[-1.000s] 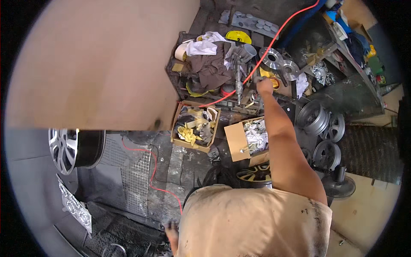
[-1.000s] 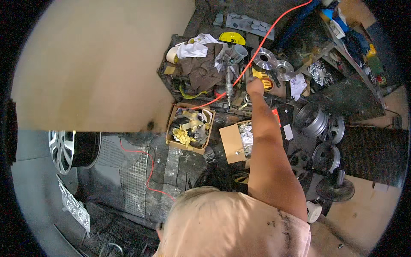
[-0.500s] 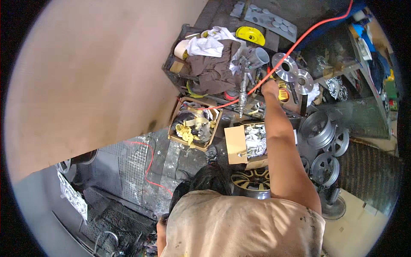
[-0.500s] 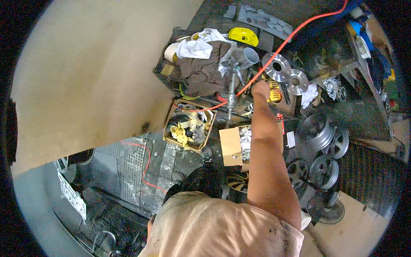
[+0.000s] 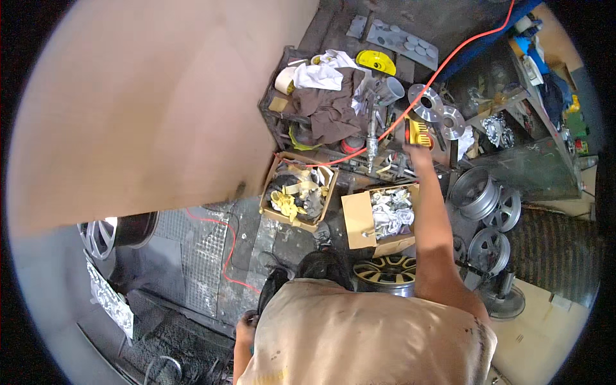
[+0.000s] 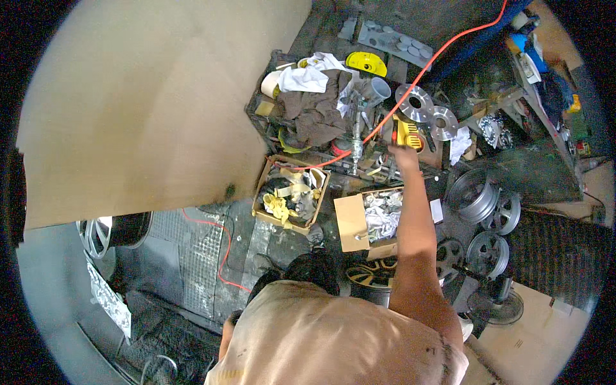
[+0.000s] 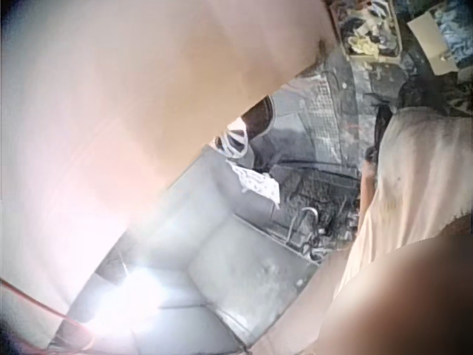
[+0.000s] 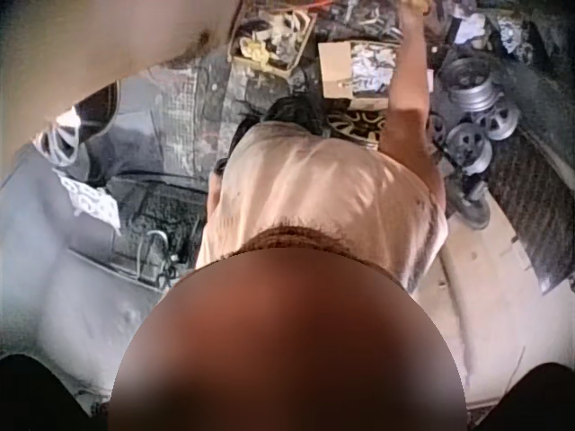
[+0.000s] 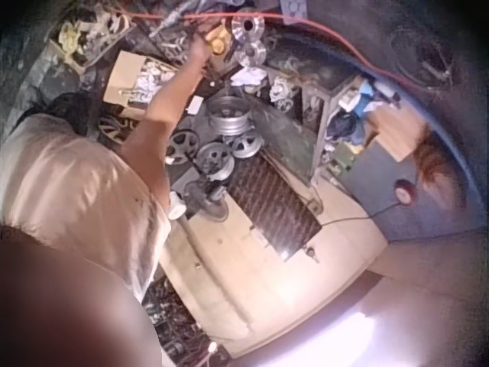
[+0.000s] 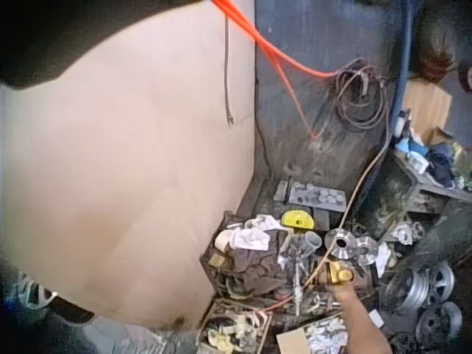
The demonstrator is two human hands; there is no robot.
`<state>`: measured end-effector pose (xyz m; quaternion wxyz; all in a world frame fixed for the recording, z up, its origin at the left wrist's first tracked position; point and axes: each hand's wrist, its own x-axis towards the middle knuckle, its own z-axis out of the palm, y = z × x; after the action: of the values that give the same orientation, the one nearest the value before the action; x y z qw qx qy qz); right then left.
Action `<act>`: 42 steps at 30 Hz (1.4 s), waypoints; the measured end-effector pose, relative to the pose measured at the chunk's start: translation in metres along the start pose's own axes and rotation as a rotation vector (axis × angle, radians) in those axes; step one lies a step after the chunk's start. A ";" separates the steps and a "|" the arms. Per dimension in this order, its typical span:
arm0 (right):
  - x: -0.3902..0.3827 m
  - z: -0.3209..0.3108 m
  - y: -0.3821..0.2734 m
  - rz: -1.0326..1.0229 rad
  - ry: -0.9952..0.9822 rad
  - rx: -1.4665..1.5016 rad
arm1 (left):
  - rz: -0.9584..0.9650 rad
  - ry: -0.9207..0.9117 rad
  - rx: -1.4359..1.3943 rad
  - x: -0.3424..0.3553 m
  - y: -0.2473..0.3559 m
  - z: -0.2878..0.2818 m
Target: Spray painting and masking a car wheel rim in a workshop.
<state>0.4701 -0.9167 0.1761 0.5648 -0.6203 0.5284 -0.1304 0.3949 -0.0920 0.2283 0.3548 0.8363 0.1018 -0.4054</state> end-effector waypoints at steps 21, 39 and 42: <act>-0.444 0.339 0.032 -0.490 -0.772 -0.675 | 0.441 0.144 -0.470 0.180 0.010 -0.243; -0.491 0.545 -0.204 -0.158 -1.424 0.190 | -0.124 0.340 -1.425 0.294 0.042 -0.364; -0.495 0.563 -0.234 -0.145 -1.398 0.180 | -0.128 0.352 -1.567 0.307 0.045 -0.363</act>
<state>0.8142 -0.2483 0.4035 0.8106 -0.5433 -0.0136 0.2181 0.8355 0.0846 0.1732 0.7931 0.3885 0.4588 -0.0980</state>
